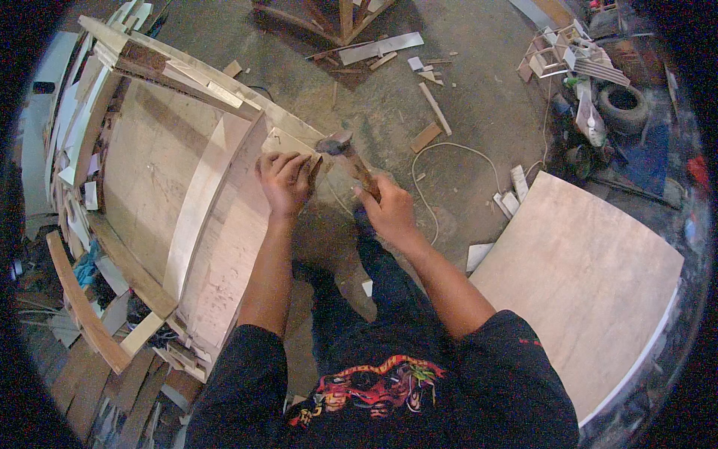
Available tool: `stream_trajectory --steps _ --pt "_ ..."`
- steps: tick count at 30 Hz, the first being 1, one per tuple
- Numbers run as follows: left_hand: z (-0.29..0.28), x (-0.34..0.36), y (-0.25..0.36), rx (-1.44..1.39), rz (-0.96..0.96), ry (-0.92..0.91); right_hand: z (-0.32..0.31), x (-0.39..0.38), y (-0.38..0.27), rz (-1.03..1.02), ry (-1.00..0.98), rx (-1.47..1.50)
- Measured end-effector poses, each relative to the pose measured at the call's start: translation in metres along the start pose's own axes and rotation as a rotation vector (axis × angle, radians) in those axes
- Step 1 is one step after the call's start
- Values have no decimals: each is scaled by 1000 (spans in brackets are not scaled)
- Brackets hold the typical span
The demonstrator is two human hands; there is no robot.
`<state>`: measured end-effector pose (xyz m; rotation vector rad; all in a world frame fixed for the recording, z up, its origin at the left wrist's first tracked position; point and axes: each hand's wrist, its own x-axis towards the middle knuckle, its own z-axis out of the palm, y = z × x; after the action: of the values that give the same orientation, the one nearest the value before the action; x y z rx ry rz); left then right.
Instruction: The person builds a wooden frame by positioning wooden boards, marking wood with a pencil, and driving nails into the wood using a hammer.
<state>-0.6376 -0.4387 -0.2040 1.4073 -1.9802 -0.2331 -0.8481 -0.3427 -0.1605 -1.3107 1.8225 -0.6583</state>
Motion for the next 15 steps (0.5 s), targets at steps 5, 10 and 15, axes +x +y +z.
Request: stream_trajectory --steps 5,10,15 --pt "1 -1 0 17 65 33 -1 -6 -7 -74 -7 -52" --pt "5 -3 -3 -13 54 52 3 -11 -13 -155 48 -78" --pt "3 -2 -3 12 80 54 5 -11 -13 -207 50 -269"
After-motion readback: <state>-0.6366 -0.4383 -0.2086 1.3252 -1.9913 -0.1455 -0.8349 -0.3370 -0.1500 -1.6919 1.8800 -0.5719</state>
